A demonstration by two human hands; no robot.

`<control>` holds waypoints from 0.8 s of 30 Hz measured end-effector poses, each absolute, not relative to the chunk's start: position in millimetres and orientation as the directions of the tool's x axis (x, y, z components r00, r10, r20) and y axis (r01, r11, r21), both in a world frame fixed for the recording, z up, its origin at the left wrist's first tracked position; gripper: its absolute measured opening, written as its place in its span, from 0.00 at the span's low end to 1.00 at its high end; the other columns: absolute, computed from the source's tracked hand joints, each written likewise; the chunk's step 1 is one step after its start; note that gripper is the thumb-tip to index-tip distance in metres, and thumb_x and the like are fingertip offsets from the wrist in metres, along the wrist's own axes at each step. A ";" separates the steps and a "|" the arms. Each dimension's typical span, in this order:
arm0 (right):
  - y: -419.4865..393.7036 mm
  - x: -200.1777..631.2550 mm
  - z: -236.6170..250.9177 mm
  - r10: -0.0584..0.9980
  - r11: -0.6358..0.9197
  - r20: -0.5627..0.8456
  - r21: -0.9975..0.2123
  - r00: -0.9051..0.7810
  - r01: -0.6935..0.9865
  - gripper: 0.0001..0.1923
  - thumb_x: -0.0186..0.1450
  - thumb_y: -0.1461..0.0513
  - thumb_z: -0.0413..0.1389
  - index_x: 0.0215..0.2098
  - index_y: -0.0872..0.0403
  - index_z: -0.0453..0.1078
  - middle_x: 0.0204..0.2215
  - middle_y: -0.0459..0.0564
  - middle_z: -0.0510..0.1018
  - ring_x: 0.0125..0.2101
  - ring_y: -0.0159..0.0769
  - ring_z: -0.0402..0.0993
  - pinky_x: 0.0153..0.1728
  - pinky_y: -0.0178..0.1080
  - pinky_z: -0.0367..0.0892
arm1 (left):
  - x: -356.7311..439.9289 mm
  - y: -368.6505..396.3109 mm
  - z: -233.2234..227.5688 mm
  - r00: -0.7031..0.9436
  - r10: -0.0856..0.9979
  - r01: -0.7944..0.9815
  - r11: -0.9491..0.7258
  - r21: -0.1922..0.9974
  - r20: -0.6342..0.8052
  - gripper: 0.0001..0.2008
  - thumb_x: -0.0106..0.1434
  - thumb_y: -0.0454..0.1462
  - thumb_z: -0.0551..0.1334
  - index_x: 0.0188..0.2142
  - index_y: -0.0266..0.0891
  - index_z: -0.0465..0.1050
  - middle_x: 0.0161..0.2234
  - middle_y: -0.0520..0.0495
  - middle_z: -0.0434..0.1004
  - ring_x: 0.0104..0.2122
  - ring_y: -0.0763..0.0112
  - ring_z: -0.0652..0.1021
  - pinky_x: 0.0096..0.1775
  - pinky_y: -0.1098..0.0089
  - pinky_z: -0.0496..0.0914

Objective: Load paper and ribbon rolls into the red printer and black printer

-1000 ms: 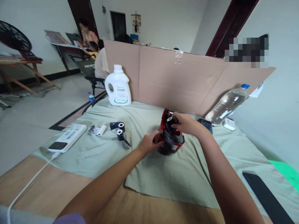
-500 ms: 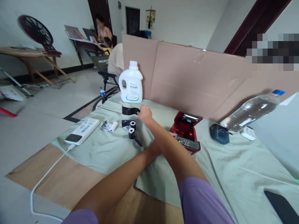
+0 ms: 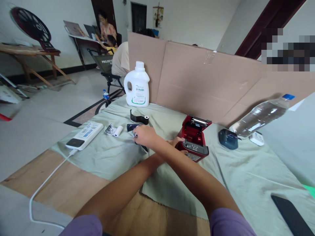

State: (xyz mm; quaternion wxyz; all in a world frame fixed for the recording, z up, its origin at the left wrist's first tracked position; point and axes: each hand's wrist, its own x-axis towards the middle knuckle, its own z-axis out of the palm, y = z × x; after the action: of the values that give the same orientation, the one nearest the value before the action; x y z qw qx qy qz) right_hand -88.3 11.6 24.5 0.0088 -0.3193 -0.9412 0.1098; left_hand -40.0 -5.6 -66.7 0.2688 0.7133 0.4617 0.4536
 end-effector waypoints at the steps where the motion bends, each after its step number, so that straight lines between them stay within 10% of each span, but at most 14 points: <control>1: 3.3 -88.0 20.2 0.617 0.769 -0.057 -0.169 -0.785 0.616 0.09 0.65 0.59 0.58 0.42 0.51 0.77 0.45 0.54 0.81 0.42 0.44 0.79 0.38 0.39 0.67 | -42.8 -6.6 -66.5 0.201 0.902 0.430 -0.433 0.793 0.383 0.26 0.62 0.44 0.68 0.58 0.42 0.70 0.38 0.49 0.81 0.36 0.63 0.82 0.37 0.68 0.72; 4: -8.8 -83.5 9.7 0.641 0.753 0.005 -0.197 -0.768 0.627 0.09 0.64 0.65 0.55 0.42 0.52 0.74 0.46 0.55 0.80 0.42 0.45 0.78 0.38 0.40 0.68 | -47.9 -6.8 -68.2 0.265 0.902 0.447 -0.428 0.785 0.341 0.31 0.59 0.45 0.71 0.60 0.45 0.67 0.38 0.48 0.81 0.35 0.61 0.82 0.37 0.66 0.73; 13: 15.8 62.5 57.5 0.830 0.312 0.194 -0.938 -0.523 0.148 0.17 0.59 0.53 0.64 0.41 0.51 0.67 0.32 0.45 0.78 0.27 0.35 0.76 0.25 0.35 0.68 | -42.6 -7.4 -76.9 0.198 0.897 0.470 -0.440 0.765 0.395 0.20 0.62 0.46 0.68 0.48 0.36 0.73 0.31 0.46 0.77 0.32 0.61 0.78 0.37 0.64 0.71; 17: 35.7 156.9 66.9 0.889 0.216 0.068 -0.934 -0.453 0.283 0.17 0.58 0.54 0.65 0.43 0.52 0.73 0.34 0.49 0.81 0.30 0.36 0.76 0.29 0.38 0.70 | -45.5 -9.0 -76.2 0.198 0.902 0.482 -0.431 0.763 0.385 0.26 0.62 0.51 0.66 0.54 0.40 0.70 0.26 0.53 0.73 0.27 0.66 0.75 0.33 0.67 0.69; 24: 63.3 184.6 32.1 0.949 0.260 0.012 -0.594 -0.315 0.761 0.17 0.64 0.67 0.56 0.51 0.56 0.77 0.46 0.55 0.82 0.39 0.42 0.76 0.45 0.44 0.70 | -43.2 -10.7 -76.8 0.177 0.835 0.521 -0.529 0.670 0.522 0.26 0.64 0.51 0.63 0.57 0.43 0.69 0.38 0.47 0.76 0.36 0.65 0.77 0.42 0.65 0.73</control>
State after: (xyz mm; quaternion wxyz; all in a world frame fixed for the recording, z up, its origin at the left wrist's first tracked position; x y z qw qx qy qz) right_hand 184.6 63.3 32.1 0.1878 -0.5541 -0.7714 0.2504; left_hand -43.2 -10.7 -76.8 0.1728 0.7474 0.4535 0.4538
